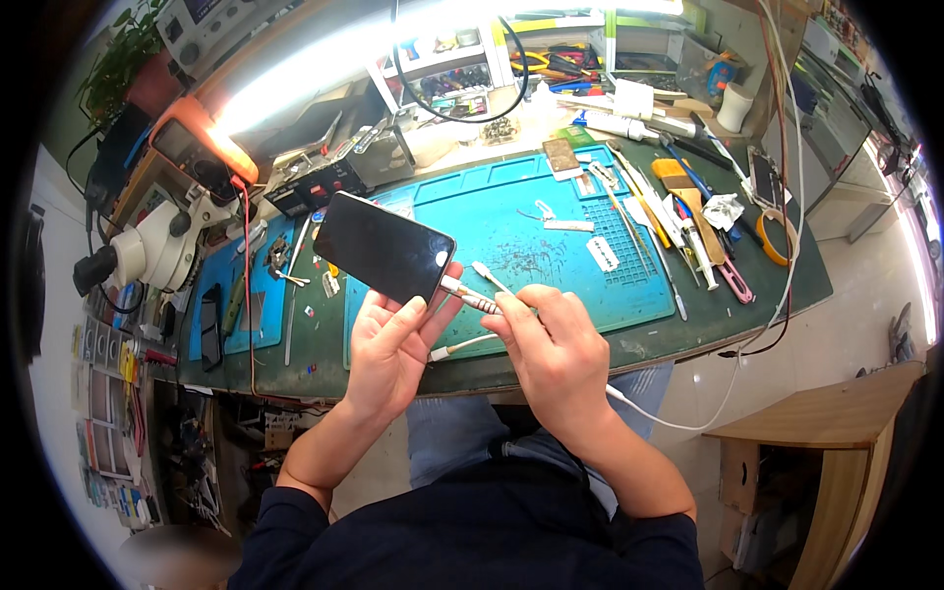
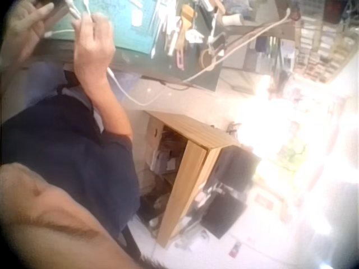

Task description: The person disassembles a Vivo smartphone, removes the back cover, and detaches internal components. They use a screwdriver to remove screws and a spudger to disconnect cables. The person then reassembles the phone, reconnects the battery and screen, and secures the back cover.

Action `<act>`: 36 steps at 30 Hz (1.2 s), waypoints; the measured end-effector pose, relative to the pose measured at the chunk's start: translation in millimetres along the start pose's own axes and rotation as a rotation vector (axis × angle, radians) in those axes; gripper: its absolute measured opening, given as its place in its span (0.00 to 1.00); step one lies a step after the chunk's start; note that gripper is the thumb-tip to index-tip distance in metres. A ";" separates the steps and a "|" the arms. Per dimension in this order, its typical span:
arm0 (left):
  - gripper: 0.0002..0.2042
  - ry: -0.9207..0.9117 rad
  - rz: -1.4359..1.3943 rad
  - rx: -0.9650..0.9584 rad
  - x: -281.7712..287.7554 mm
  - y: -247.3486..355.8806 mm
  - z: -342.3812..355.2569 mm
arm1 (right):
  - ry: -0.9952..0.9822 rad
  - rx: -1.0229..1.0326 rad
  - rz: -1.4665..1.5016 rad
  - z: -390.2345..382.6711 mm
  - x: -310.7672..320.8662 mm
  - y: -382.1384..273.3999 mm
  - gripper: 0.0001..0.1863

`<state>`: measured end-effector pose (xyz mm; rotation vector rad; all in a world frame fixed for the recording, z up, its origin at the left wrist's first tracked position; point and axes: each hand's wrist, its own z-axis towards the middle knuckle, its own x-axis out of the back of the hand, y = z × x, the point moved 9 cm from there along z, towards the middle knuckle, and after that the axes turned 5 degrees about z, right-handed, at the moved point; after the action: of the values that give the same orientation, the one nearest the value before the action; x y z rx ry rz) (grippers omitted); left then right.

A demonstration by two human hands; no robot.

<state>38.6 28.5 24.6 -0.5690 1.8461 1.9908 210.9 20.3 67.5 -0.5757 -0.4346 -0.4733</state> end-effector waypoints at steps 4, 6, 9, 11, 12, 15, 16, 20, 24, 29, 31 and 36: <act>0.21 0.013 0.001 0.012 0.6 -0.1 -1.6 | 0.010 -0.051 0.041 4.7 -0.2 -1.7 0.20; 0.21 0.015 0.004 0.004 0.9 1.2 -1.0 | 0.018 -0.072 0.106 2.4 -2.1 2.1 0.20; 0.21 0.018 -0.003 -0.001 2.0 1.4 -1.9 | 0.032 -0.007 0.051 2.7 1.4 -4.2 0.20; 0.22 0.019 -0.009 -0.004 1.6 1.1 -3.5 | 0.041 0.009 0.010 5.0 1.1 -8.5 0.20; 0.22 0.021 -0.009 -0.008 1.4 1.2 -4.2 | 0.046 0.019 -0.009 6.3 0.9 -10.6 0.20; 0.22 0.027 -0.012 -0.003 0.9 -0.5 -5.1 | 0.088 -0.020 0.077 9.3 9.5 -10.2 0.18; 0.22 0.024 -0.015 0.003 -0.4 -2.2 -4.6 | 0.092 -0.012 0.074 8.5 9.6 -9.8 0.18; 0.20 0.047 -0.038 0.002 -0.2 -4.8 -5.0 | 0.040 -0.043 0.019 6.0 4.7 -6.5 0.16; 0.22 0.061 -0.001 -0.019 4.3 0.0 -4.7 | 0.024 -0.042 0.148 9.9 7.2 -6.6 0.16; 0.21 0.041 -0.013 -0.003 -2.2 -5.8 -1.8 | 0.061 -0.035 0.106 8.5 5.9 -1.8 0.15; 0.21 0.054 -0.001 -0.002 -1.8 -4.1 -2.6 | 0.068 -0.035 0.104 10.2 8.9 -2.8 0.14; 0.21 0.050 0.013 -0.002 -3.7 -2.4 -5.3 | 0.041 -0.097 0.142 5.4 6.3 5.7 0.14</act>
<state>43.2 23.4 24.1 -0.6145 1.8818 2.0048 217.7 25.9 72.5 -0.6846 -0.3306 -0.3707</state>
